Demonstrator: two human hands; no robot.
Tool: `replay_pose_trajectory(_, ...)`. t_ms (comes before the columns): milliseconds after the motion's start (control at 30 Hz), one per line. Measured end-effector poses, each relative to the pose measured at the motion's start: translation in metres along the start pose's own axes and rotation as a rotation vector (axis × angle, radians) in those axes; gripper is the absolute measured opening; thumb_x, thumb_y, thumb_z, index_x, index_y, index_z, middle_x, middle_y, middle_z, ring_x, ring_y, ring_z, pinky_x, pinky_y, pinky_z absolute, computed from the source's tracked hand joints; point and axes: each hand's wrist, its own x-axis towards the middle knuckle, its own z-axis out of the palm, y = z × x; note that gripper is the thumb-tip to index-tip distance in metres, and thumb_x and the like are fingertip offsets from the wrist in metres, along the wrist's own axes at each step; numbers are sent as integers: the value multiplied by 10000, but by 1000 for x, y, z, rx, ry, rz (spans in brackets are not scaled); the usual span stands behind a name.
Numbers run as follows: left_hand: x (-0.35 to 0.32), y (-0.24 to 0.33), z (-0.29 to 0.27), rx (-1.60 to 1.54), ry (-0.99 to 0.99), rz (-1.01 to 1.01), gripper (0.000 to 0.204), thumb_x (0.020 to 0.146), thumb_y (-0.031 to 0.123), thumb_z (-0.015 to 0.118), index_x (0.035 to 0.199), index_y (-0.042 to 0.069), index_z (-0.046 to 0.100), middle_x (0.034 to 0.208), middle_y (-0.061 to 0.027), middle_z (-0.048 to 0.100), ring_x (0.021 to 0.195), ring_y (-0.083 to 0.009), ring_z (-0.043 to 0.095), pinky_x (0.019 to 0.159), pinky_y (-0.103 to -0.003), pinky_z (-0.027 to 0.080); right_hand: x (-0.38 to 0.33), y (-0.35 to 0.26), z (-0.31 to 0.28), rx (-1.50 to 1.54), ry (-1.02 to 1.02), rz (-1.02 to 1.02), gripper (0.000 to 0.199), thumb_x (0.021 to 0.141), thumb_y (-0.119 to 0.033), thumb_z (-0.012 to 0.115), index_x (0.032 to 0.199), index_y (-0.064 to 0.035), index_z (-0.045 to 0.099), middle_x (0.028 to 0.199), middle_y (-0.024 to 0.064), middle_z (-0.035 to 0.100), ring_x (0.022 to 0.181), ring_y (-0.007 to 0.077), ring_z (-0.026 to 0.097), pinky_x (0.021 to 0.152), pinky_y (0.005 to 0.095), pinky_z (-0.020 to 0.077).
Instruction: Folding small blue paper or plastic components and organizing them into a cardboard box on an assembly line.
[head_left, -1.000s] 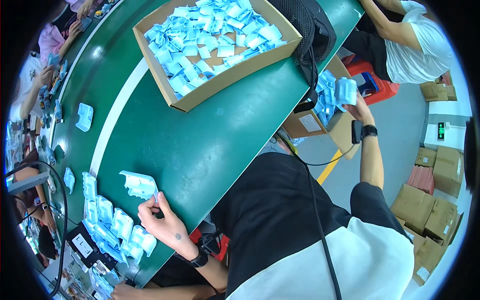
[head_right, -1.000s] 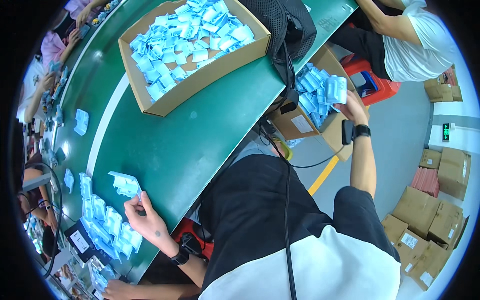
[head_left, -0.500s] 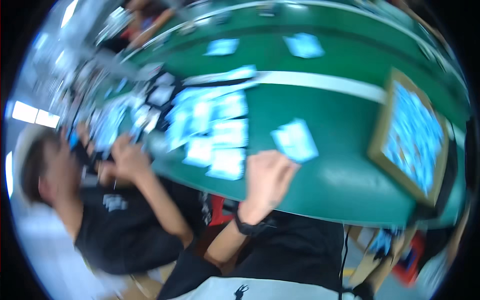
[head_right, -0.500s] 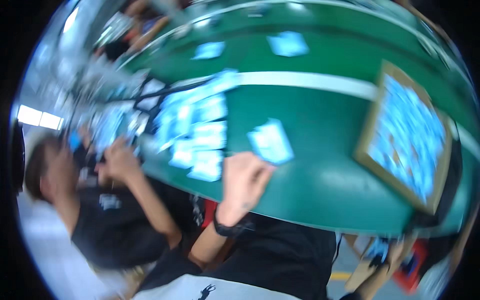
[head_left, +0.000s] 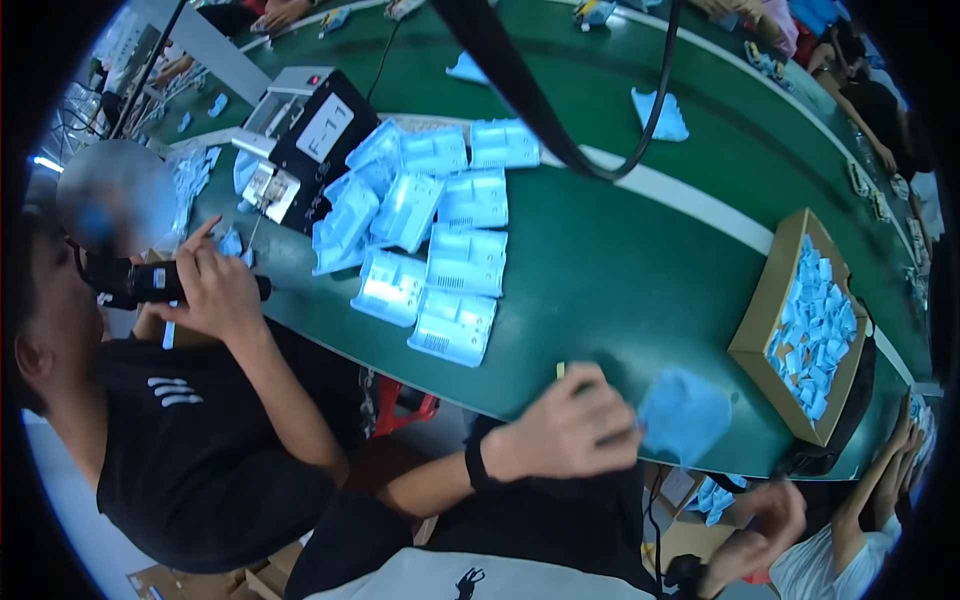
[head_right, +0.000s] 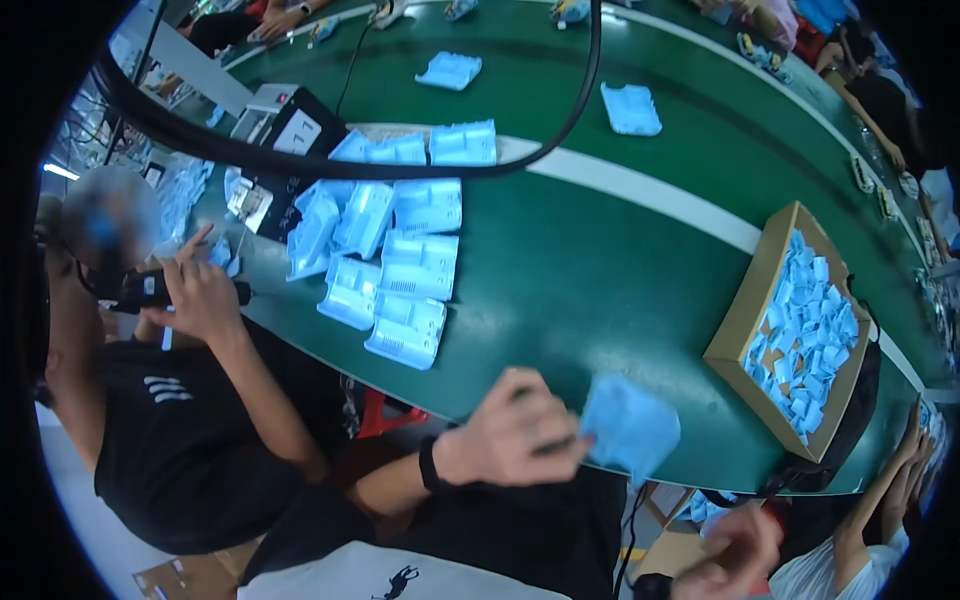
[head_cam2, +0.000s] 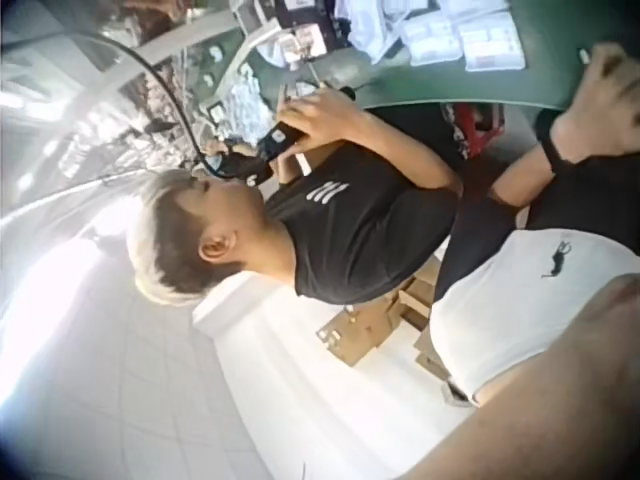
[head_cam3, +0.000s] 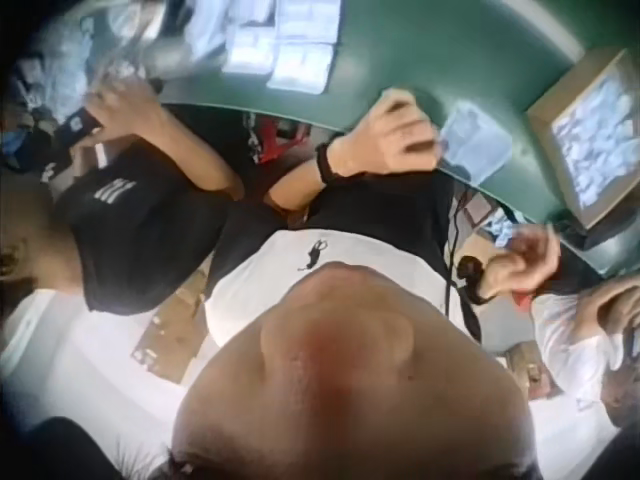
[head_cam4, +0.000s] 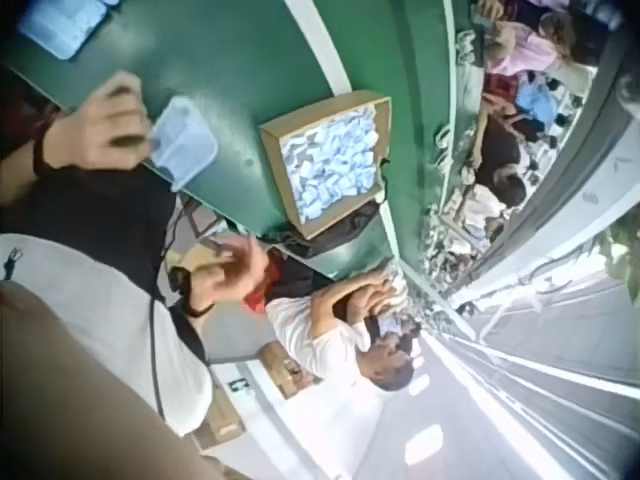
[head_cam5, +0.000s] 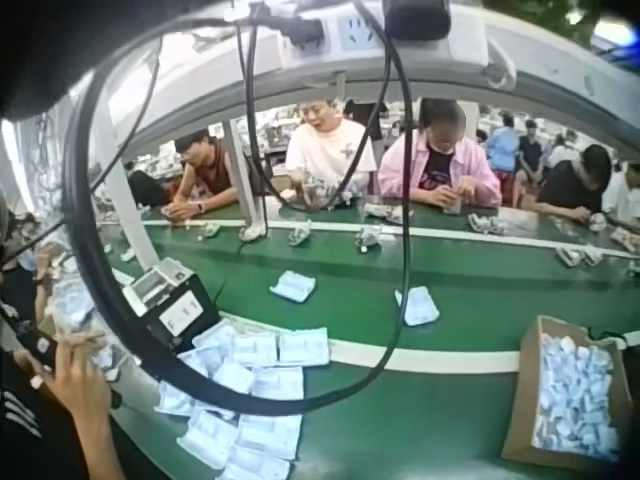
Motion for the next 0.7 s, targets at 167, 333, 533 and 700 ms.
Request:
replay_pose_trajectory(167, 2, 39, 13, -166, -119, 105, 91, 817, 138, 785, 866, 155, 711, 912, 9, 610, 846, -157, 603, 870, -413, 522, 25, -38, 62, 281, -459, 162, 528, 975, -278, 646, 1388, 41, 566, 1131, 130, 689, 813, 192, 691, 687, 316, 526)
replay_pose_trajectory(333, 17, 55, 16, -269, -147, 153, 189, 882, 149, 757, 1068, 177, 740, 1030, -11, 613, 920, -173, 611, 965, -445, 531, 1, 58, -29, 365, -710, 496, 394, 1035, -286, 662, 1273, 21, 598, 958, 57, 677, 720, 140, 651, 586, 280, 504)
replay_pose_trajectory(533, 42, 36, -4, -141, -243, 27, 434, 926, 166, 735, 1353, 223, 689, 1263, -49, 643, 1090, -225, 652, 1077, -490, 508, -66, 280, -127, 270, -678, 1036, 416, 1043, -317, 653, 1319, -14, 587, 1059, 60, 685, 829, 152, 679, 659, 262, 495)
replay_pose_trajectory(700, 103, 11, -34, 214, -607, 10, 384, 919, 170, 733, 1301, 200, 703, 1302, -63, 660, 1174, -233, 651, 1099, -499, 483, -155, 475, -150, 372, -17, 1120, 383, 1045, -346, 673, 1336, -111, 590, 1199, 34, 650, 977, 186, 683, 737, 302, 510)
